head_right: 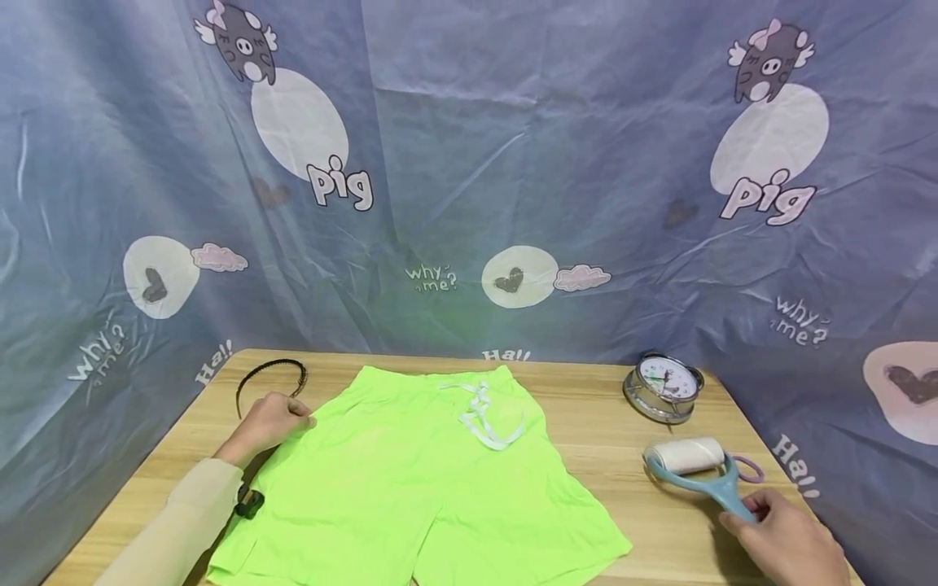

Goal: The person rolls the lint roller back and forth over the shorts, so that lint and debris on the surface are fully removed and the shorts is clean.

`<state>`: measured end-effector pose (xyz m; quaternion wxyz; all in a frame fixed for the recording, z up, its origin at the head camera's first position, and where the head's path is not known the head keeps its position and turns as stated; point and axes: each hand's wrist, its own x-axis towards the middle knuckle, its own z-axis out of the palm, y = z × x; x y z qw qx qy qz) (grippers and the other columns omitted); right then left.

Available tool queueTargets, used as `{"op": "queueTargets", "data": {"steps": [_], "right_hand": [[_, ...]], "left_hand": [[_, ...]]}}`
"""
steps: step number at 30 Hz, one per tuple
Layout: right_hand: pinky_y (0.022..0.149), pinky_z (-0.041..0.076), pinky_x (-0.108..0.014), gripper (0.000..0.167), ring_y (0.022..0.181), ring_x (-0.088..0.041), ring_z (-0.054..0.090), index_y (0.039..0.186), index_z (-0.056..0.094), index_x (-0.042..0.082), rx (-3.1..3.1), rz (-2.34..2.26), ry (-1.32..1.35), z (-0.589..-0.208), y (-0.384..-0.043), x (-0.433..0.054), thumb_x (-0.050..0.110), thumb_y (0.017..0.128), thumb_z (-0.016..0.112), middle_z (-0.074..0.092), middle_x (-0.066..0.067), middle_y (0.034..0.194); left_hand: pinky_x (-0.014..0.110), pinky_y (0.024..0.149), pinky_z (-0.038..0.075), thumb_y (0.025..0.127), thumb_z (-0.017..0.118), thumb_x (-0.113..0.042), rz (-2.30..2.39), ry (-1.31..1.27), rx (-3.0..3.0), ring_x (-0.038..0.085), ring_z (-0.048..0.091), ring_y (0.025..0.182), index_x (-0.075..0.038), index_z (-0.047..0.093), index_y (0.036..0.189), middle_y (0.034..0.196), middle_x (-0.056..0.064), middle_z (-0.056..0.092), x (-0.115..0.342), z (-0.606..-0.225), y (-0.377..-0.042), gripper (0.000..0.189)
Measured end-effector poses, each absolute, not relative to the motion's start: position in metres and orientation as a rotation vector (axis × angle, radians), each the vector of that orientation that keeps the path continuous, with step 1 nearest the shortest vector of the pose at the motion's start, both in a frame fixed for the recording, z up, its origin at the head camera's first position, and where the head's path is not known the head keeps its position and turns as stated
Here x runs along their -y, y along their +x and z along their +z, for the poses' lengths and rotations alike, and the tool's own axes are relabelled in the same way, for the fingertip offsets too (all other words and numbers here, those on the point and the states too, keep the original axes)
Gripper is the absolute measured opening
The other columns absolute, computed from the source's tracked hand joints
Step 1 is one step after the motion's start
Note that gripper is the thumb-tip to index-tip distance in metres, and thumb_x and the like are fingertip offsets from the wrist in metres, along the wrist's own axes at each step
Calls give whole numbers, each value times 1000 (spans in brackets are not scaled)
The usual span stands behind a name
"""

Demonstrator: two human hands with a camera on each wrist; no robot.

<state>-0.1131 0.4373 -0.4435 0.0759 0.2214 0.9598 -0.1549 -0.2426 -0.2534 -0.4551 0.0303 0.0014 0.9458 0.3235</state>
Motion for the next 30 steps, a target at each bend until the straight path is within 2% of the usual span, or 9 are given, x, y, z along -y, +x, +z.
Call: {"op": "queueTargets", "data": {"steps": [4, 9, 15, 16, 19, 21, 23, 26, 30], "right_hand": [[75, 46, -56, 52, 84, -34, 64, 104, 66, 3, -2955, -423, 699, -446, -113, -440, 48, 80, 79, 68, -10, 88], [75, 47, -55, 59, 80, -34, 65, 111, 68, -1, -3053, -430, 699, -448, -112, -439, 48, 80, 79, 70, -10, 85], [75, 45, -59, 66, 88, -55, 64, 121, 69, -1, -3268, -494, 645, -440, -111, -428, 50, 81, 79, 73, -26, 95], [75, 45, -58, 66, 86, -53, 65, 121, 69, -1, -3301, -507, 614, -437, -111, -425, 51, 82, 79, 74, -26, 95], [73, 41, -50, 58, 67, -17, 66, 118, 73, 3, -3372, -565, 548, -427, -114, -416, 50, 86, 77, 75, -14, 83], [70, 38, -44, 51, 62, 8, 52, 114, 75, 6, -3399, -620, 528, -420, -116, -410, 50, 87, 75, 75, -9, 82], [68, 35, -40, 49, 62, 23, 33, 111, 74, 6, -3403, -655, 520, -412, -119, -404, 50, 89, 73, 75, -8, 82], [64, 35, -33, 43, 61, 21, 34, 108, 75, 9, -3444, -665, 421, -401, -128, -396, 48, 89, 74, 74, -6, 80], [56, 32, -26, 37, 60, 8, 43, 108, 75, 13, -3449, -691, 253, -391, -143, -387, 42, 86, 78, 70, 2, 80]], "left_hand": [[30, 59, 53, 91, 73, -17, 994, -2, -2905, 19, 70, 79, -4, 80, 101, 107, 18, 76, 255, -457, -242, 18], [31, 63, 56, 91, 73, -20, 1026, -16, -2884, 25, 71, 87, -4, 79, 105, 110, 18, 76, 256, -457, -243, 22], [34, 67, 58, 91, 73, -21, 1073, -18, -2865, 27, 71, 92, -4, 79, 105, 112, 18, 75, 258, -457, -242, 23], [34, 67, 58, 91, 73, -20, 1078, -25, -2860, 27, 71, 92, -4, 79, 105, 112, 18, 75, 258, -457, -241, 23], [35, 69, 58, 92, 73, -20, 1094, -39, -2851, 29, 71, 95, -3, 79, 106, 114, 19, 74, 258, -456, -240, 23], [35, 70, 58, 92, 73, -21, 1100, -36, -2847, 30, 70, 96, -3, 79, 106, 115, 20, 74, 257, -455, -239, 24], [36, 71, 58, 92, 73, -21, 1112, -44, -2839, 32, 70, 98, -3, 79, 106, 115, 19, 74, 256, -455, -239, 24], [36, 72, 58, 93, 72, -22, 1116, -47, -2833, 33, 69, 101, -3, 78, 106, 116, 19, 74, 257, -455, -239, 24], [36, 71, 58, 93, 71, -21, 1122, -56, -2826, 32, 69, 99, -2, 78, 107, 116, 20, 73, 260, -457, -242, 24]]}}
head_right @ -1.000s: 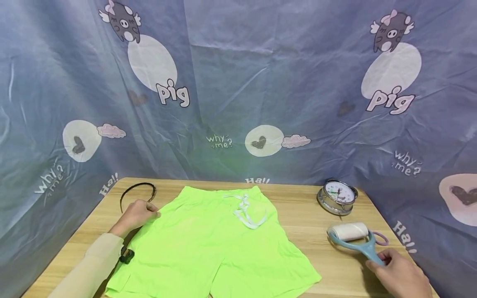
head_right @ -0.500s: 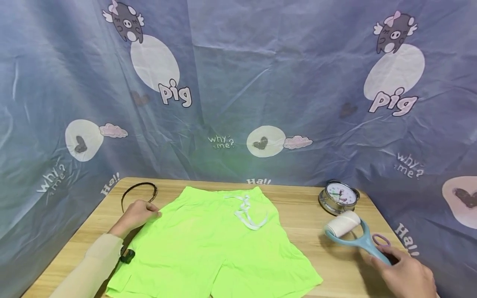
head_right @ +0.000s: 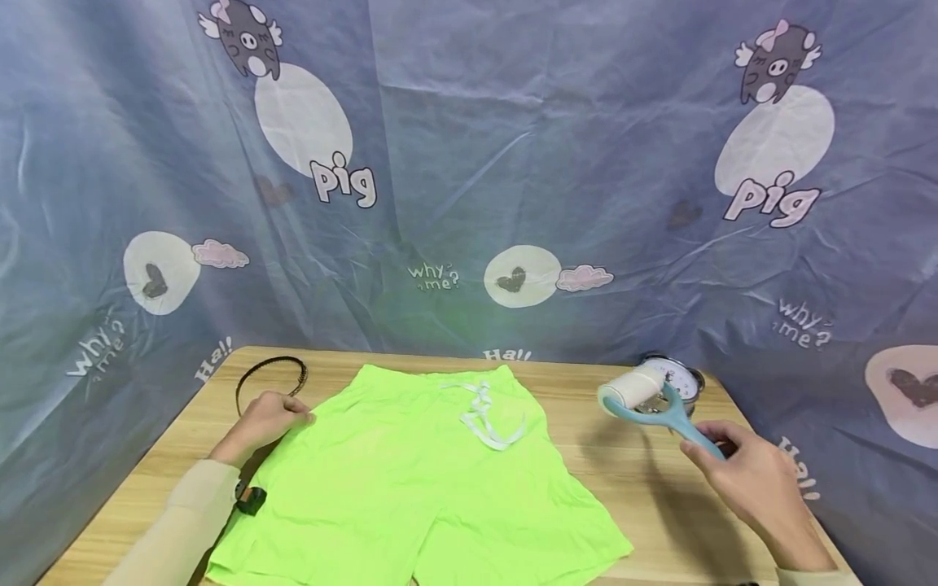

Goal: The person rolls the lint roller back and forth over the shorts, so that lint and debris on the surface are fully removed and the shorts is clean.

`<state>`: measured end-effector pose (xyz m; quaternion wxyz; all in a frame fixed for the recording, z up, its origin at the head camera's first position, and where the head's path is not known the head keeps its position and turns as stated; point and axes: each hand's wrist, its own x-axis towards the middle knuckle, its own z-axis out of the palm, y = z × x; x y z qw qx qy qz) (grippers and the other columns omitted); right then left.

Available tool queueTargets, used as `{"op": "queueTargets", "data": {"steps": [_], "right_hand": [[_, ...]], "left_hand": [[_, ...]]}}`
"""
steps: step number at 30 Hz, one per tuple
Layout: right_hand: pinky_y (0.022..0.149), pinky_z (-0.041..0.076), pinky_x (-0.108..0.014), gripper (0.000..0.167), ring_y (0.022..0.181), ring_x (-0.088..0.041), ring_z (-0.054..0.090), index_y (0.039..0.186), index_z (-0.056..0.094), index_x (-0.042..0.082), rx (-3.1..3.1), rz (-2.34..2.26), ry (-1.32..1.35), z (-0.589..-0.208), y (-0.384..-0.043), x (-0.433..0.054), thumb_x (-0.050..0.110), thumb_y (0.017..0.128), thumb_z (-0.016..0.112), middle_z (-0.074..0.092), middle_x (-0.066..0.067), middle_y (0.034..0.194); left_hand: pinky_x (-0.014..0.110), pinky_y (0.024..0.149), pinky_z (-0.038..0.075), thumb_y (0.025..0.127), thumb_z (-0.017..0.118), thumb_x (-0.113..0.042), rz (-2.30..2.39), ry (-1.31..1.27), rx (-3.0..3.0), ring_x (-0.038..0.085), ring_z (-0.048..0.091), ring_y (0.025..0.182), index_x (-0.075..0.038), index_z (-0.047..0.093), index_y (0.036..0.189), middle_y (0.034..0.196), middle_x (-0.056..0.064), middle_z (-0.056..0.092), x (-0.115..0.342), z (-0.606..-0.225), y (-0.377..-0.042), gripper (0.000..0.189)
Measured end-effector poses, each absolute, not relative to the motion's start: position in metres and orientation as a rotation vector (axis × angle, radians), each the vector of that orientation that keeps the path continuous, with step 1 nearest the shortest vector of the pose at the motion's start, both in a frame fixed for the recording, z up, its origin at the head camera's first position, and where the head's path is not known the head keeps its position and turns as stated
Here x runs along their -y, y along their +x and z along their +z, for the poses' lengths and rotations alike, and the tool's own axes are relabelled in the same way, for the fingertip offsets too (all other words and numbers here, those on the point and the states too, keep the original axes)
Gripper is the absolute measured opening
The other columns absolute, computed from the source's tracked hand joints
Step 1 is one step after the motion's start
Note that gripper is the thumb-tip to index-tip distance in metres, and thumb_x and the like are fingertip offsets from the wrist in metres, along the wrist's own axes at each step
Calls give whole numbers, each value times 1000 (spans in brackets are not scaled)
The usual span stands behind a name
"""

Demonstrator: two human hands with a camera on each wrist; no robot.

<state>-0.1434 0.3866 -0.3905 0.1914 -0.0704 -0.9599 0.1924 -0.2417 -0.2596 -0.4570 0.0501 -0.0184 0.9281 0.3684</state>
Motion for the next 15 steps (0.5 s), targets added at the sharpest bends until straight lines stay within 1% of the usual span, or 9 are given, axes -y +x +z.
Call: {"op": "queueTargets", "data": {"steps": [2, 4, 5, 6, 9, 11, 13, 14, 15], "right_hand": [[57, 32, -25, 38, 61, 6, 44, 111, 74, 12, 2706, 559, -148, -386, -152, -381, 39, 85, 79, 71, 1, 85], [57, 32, -22, 39, 64, 8, 45, 113, 74, 11, 2685, 584, -85, -382, -160, -375, 35, 83, 82, 74, -5, 91], [56, 32, -23, 40, 62, 7, 45, 114, 74, 12, 2676, 587, -64, -380, -164, -371, 34, 82, 83, 74, -6, 89], [56, 32, -22, 41, 62, 7, 45, 114, 75, 12, 2658, 589, -36, -379, -169, -367, 33, 80, 85, 74, -8, 88], [58, 34, -21, 43, 63, 9, 45, 114, 77, 12, 2595, 606, 28, -375, -183, -353, 31, 77, 88, 77, -14, 95], [60, 36, -20, 42, 65, 12, 46, 112, 79, 15, 2559, 619, 81, -374, -194, -341, 30, 75, 90, 77, -13, 96], [64, 37, -19, 39, 69, 15, 49, 111, 80, 16, 2533, 632, 141, -373, -205, -328, 28, 75, 90, 78, -12, 102], [63, 38, -19, 37, 69, 14, 51, 111, 80, 17, 2529, 655, 168, -371, -211, -321, 27, 76, 89, 79, -10, 100], [61, 39, -20, 34, 65, 10, 53, 110, 80, 18, 2525, 671, 192, -370, -216, -314, 25, 77, 88, 79, -8, 96]], "left_hand": [[35, 70, 57, 93, 71, -21, 1123, -64, -2823, 30, 69, 98, -3, 78, 107, 116, 19, 73, 261, -458, -244, 24], [34, 70, 57, 93, 71, -22, 1123, -64, -2815, 29, 69, 98, -3, 78, 107, 116, 19, 73, 261, -458, -246, 25], [34, 70, 57, 93, 71, -22, 1122, -66, -2811, 30, 69, 99, -4, 78, 108, 117, 18, 73, 261, -458, -246, 25], [34, 71, 57, 93, 71, -23, 1119, -65, -2810, 31, 69, 101, -4, 78, 109, 118, 18, 73, 261, -458, -247, 26], [37, 74, 59, 93, 71, -23, 1115, -60, -2809, 35, 68, 105, -3, 77, 111, 120, 19, 72, 262, -458, -245, 27], [38, 76, 59, 94, 71, -22, 1106, -62, -2814, 38, 67, 108, -2, 76, 112, 121, 20, 72, 263, -458, -244, 28], [39, 77, 59, 94, 70, -22, 1108, -67, -2810, 39, 66, 110, -1, 76, 112, 122, 20, 71, 262, -458, -243, 29], [40, 78, 59, 94, 70, -22, 1106, -67, -2811, 40, 66, 111, -1, 76, 113, 122, 20, 71, 262, -457, -243, 29], [40, 78, 59, 94, 70, -22, 1105, -67, -2811, 40, 66, 111, -1, 76, 113, 122, 20, 71, 261, -457, -243, 29]]}}
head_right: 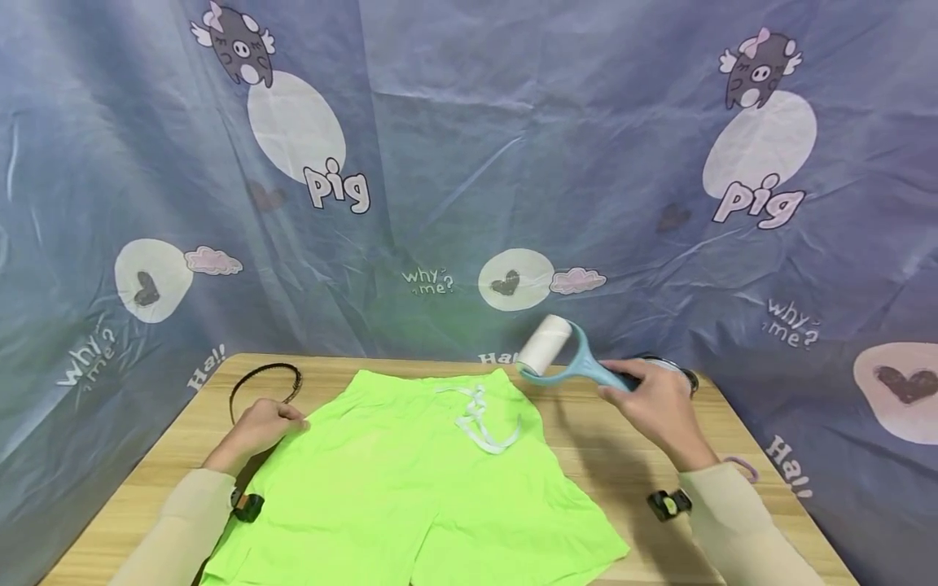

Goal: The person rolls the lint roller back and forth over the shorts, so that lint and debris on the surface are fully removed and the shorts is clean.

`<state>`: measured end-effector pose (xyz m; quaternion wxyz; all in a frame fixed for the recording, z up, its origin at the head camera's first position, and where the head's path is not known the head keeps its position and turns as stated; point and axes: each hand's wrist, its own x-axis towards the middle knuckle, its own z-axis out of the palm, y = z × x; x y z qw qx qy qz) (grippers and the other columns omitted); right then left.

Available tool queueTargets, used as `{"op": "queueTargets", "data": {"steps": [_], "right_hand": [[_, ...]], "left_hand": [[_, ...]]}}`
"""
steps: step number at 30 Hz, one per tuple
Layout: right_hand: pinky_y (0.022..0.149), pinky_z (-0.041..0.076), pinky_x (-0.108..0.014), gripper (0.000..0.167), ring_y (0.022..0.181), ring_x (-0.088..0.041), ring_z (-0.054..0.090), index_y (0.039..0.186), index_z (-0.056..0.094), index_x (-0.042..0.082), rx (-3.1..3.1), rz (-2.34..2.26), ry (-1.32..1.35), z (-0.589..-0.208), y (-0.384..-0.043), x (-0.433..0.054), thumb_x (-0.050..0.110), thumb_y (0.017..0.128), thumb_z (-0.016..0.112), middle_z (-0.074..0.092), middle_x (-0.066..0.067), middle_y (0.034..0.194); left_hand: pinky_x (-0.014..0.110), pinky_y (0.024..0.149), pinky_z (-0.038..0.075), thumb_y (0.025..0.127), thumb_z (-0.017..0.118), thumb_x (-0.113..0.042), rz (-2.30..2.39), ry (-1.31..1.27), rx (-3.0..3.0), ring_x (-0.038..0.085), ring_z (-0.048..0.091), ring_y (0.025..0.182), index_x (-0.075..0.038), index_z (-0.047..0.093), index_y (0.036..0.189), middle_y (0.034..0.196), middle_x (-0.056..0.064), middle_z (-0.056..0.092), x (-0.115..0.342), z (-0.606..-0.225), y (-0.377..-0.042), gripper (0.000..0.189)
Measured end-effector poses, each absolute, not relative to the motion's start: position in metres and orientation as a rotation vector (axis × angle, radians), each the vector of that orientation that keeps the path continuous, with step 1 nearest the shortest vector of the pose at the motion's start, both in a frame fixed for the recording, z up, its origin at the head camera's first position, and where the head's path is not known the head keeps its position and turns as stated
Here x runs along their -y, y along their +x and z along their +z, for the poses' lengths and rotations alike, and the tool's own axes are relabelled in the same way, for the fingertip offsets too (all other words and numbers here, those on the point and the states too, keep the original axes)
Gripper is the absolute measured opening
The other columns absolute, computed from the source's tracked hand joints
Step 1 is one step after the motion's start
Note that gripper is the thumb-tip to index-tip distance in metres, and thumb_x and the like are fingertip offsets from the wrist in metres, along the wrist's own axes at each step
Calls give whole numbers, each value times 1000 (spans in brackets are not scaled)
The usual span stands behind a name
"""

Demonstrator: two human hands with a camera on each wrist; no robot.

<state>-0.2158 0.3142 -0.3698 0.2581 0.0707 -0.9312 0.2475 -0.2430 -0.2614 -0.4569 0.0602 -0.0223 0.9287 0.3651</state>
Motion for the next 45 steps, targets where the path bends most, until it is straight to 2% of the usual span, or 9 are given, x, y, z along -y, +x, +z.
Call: {"op": "queueTargets", "data": {"steps": [5, 11, 17, 26, 31, 35, 40, 45], "right_hand": [[57, 42, -22, 28, 62, -3, 58, 108, 78, 21, 2535, 783, 281, -360, -245, -279, 24, 81, 85, 78, -5, 90], [61, 46, -24, 29, 66, -10, 61, 107, 79, 20, 2542, 864, 379, -352, -277, -239, 22, 80, 87, 78, -5, 89], [63, 50, -29, 31, 68, -16, 63, 108, 79, 19, 2577, 991, 481, -347, -300, -190, 23, 78, 87, 78, -4, 90], [70, 53, -31, 25, 73, -17, 67, 103, 79, 19, 2609, 1217, 548, -363, -331, -133, 18, 78, 83, 77, -2, 88], [74, 52, -32, 25, 76, -15, 67, 101, 80, 21, 2645, 1229, 526, -380, -343, -105, 20, 77, 85, 77, 1, 89], [80, 53, -33, 24, 78, -12, 67, 99, 80, 23, 2681, 1190, 553, -394, -346, -78, 22, 75, 86, 78, 5, 89], [80, 56, -32, 23, 77, -10, 67, 98, 80, 23, 2725, 1121, 659, -407, -346, -49, 20, 75, 82, 78, 6, 89], [79, 53, -31, 26, 76, -9, 63, 101, 80, 23, 2784, 968, 777, -416, -343, -30, 23, 76, 83, 78, 6, 93]], "left_hand": [[38, 76, 59, 94, 70, -22, 1113, -58, -2813, 38, 67, 109, -2, 76, 110, 120, 20, 72, 262, -456, -244, 27], [34, 70, 57, 93, 70, -22, 1129, -79, -2791, 30, 69, 99, -3, 76, 110, 119, 20, 72, 262, -457, -246, 26], [36, 72, 58, 92, 72, -22, 1138, -80, -2789, 31, 68, 102, -3, 76, 112, 120, 19, 72, 263, -462, -246, 27], [36, 69, 57, 92, 72, -20, 1122, -75, -2802, 28, 69, 96, -3, 76, 108, 116, 18, 73, 263, -463, -245, 24], [35, 69, 56, 91, 73, -21, 1117, -72, -2813, 24, 69, 93, -4, 77, 106, 114, 16, 74, 261, -462, -245, 23], [34, 67, 55, 91, 73, -21, 1111, -65, -2827, 22, 69, 89, -4, 78, 105, 112, 16, 75, 262, -462, -246, 22], [32, 66, 52, 91, 72, -24, 1101, -90, -2825, 22, 68, 89, -5, 79, 102, 111, 15, 75, 261, -462, -247, 23], [29, 64, 48, 92, 70, -27, 1105, -112, -2806, 21, 66, 89, -6, 79, 104, 118, 17, 73, 262, -462, -248, 26]]}}
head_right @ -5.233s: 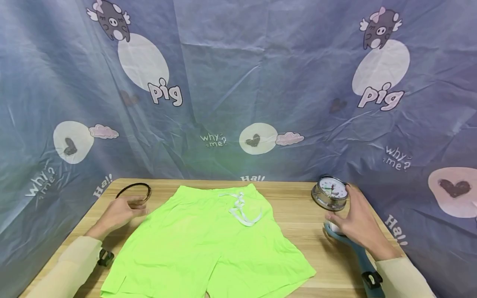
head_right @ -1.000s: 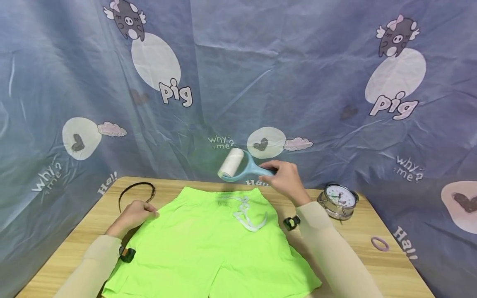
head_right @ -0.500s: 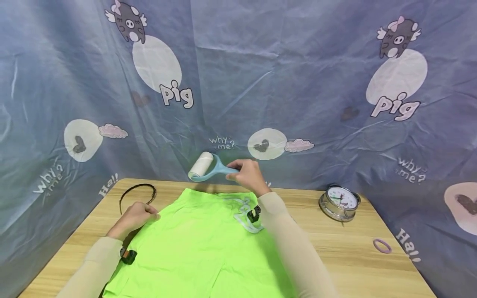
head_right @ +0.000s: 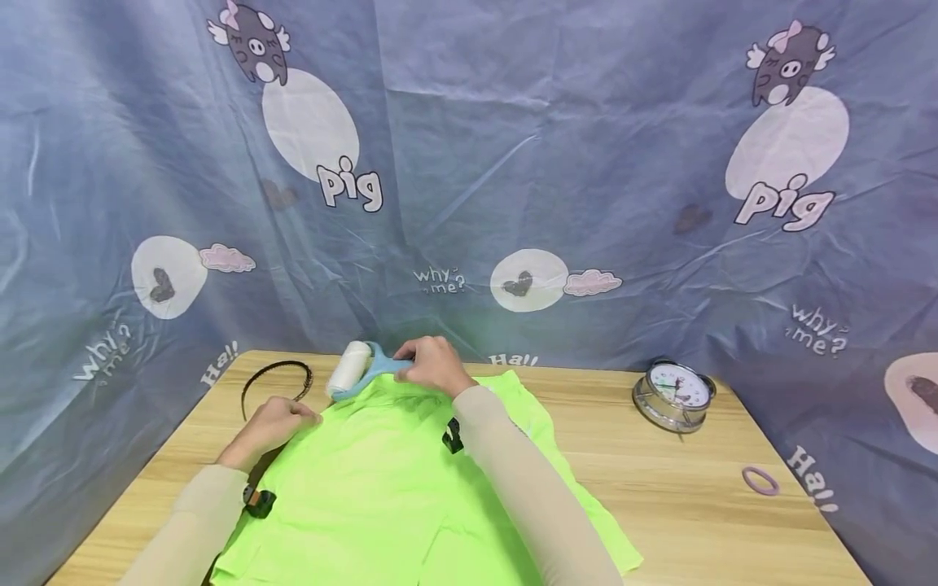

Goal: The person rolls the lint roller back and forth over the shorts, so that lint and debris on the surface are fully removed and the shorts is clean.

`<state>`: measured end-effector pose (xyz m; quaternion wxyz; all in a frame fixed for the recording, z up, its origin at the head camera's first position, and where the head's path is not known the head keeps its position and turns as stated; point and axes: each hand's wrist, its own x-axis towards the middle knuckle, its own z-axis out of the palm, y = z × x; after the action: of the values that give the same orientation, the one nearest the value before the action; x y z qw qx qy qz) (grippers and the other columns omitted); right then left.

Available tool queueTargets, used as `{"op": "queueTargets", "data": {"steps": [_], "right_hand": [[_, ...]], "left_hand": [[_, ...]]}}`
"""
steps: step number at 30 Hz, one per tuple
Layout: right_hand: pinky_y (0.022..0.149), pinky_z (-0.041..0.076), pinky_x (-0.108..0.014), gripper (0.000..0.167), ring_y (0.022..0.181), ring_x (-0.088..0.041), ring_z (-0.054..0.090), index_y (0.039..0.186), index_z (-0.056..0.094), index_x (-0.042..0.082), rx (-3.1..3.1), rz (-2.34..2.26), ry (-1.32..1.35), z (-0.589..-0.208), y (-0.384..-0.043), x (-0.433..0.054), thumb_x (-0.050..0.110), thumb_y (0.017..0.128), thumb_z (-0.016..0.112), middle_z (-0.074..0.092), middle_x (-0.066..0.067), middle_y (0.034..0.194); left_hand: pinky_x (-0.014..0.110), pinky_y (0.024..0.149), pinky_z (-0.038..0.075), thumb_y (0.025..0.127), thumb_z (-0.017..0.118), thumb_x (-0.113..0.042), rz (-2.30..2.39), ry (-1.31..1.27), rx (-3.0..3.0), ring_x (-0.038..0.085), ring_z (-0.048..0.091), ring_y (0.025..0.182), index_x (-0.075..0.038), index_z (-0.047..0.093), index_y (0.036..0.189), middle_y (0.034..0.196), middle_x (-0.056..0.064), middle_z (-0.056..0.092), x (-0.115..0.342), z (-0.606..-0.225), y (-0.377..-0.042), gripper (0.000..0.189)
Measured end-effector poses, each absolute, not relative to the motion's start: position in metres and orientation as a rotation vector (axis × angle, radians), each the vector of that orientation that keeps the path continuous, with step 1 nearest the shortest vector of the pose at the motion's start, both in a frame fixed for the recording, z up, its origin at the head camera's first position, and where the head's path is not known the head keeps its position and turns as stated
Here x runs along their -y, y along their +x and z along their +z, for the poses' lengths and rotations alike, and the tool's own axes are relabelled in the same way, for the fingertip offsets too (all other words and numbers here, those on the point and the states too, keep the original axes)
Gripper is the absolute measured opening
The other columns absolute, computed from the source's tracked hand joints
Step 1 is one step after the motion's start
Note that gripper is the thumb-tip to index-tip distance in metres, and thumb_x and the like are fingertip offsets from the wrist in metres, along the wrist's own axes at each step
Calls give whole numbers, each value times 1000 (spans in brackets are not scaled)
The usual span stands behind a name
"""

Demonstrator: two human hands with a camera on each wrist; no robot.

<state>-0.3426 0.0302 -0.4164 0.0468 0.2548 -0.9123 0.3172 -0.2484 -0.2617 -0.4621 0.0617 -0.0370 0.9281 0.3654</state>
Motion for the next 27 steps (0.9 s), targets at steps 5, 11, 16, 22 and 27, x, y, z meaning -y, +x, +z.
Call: {"op": "queueTargets", "data": {"steps": [5, 11, 16, 22, 27], "right_hand": [[74, 52, -29, 24, 73, -8, 62, 101, 80, 22, 2800, 893, 830, -423, -340, -29, 25, 78, 83, 77, 6, 90], [77, 54, -29, 22, 80, -8, 66, 103, 79, 24, 2803, 902, 833, -429, -340, -29, 29, 82, 81, 76, 6, 94], [74, 52, -27, 20, 78, -7, 63, 103, 77, 26, 2829, 781, 897, -437, -340, -27, 28, 84, 79, 75, 9, 95], [71, 51, -25, 22, 77, -6, 63, 103, 79, 22, 2846, 928, 866, -441, -344, -29, 27, 82, 84, 77, 7, 95], [74, 54, -27, 22, 77, -7, 65, 102, 80, 19, 2856, 1068, 859, -447, -346, -33, 23, 81, 85, 78, 5, 93]], "left_hand": [[29, 62, 45, 94, 67, -22, 1082, -114, -2812, 21, 63, 86, -6, 79, 105, 119, 18, 72, 260, -463, -250, 23], [31, 67, 49, 94, 67, -20, 1037, -94, -2854, 31, 67, 102, -8, 80, 103, 117, 17, 74, 261, -463, -249, 19], [40, 78, 55, 93, 68, -21, 1024, -89, -2869, 37, 67, 109, -9, 80, 101, 114, 15, 75, 261, -461, -249, 19], [45, 85, 55, 93, 67, -19, 999, -93, -2882, 39, 66, 112, -9, 80, 100, 115, 15, 75, 260, -455, -251, 18], [45, 83, 55, 93, 67, -18, 986, -117, -2878, 38, 66, 111, -8, 79, 100, 115, 16, 74, 262, -459, -250, 18]]}}
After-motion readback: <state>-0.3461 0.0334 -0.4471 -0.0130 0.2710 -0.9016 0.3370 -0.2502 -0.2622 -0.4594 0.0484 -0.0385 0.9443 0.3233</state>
